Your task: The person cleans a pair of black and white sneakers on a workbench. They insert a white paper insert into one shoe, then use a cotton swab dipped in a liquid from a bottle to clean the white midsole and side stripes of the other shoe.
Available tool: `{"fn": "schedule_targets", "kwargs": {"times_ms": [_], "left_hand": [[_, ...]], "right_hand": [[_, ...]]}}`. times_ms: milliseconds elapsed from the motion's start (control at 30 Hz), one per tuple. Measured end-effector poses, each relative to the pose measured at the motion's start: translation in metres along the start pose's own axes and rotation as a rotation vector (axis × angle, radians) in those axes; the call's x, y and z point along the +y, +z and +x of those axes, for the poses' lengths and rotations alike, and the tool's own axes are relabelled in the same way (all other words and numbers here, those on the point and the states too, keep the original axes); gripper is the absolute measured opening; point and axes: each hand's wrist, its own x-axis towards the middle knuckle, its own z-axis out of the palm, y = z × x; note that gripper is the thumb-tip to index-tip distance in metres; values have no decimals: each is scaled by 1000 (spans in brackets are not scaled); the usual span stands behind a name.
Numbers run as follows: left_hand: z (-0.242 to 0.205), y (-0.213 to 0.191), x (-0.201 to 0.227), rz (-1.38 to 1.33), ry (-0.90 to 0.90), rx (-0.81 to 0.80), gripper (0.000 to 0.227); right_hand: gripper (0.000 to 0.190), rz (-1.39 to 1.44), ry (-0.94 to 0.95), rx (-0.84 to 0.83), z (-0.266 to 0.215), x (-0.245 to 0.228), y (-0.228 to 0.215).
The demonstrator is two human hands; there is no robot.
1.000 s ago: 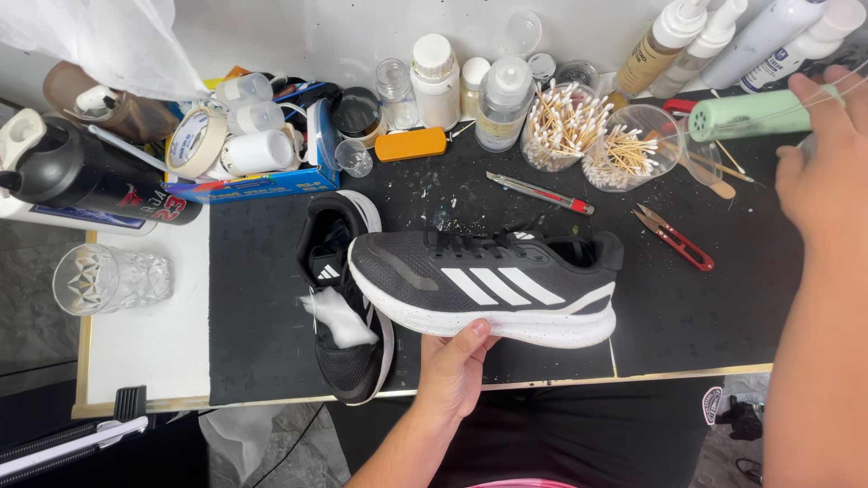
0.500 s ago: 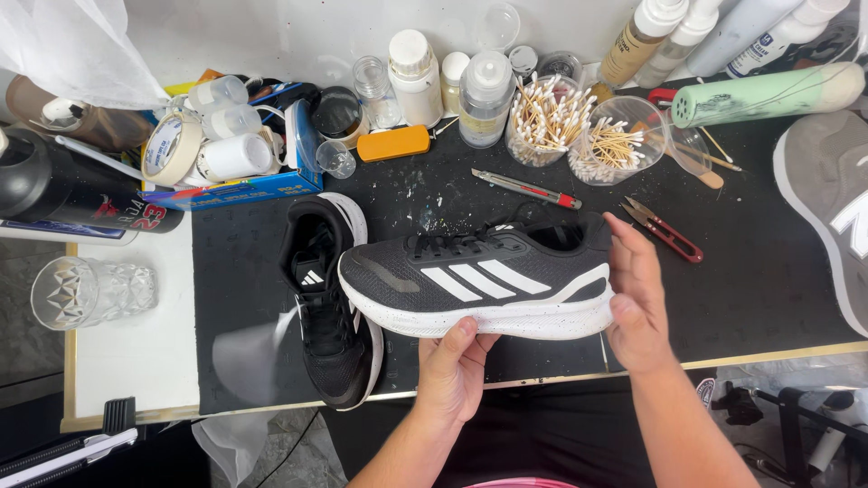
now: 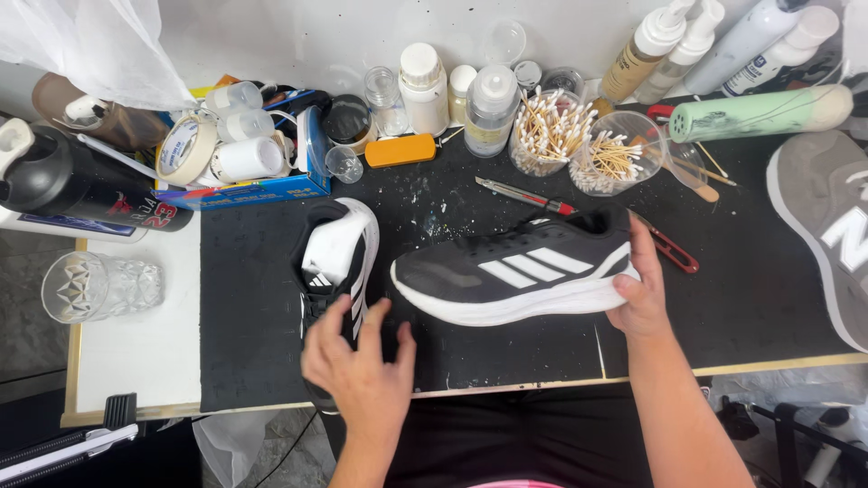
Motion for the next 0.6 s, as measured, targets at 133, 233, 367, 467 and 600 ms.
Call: {"fn": "schedule_targets", "kwargs": {"times_ms": [133, 233, 367, 467, 600], "left_hand": [[16, -3, -16, 92, -101, -15, 70], [17, 4, -32, 1, -226, -162, 81], [25, 10, -73, -9, -218, -162, 81], [37, 8, -104, -26, -143, -113, 77], [23, -3, -93, -68, -112, 76, 71]], "right_hand": [[98, -79, 22, -61, -4, 3, -6], [89, -28, 70, -78, -7, 7, -15], [84, -2, 53, -86, -7, 12, -20], [83, -11, 34, -85, -7, 16, -22], [83, -97, 42, -40, -3, 13, -13]]}}
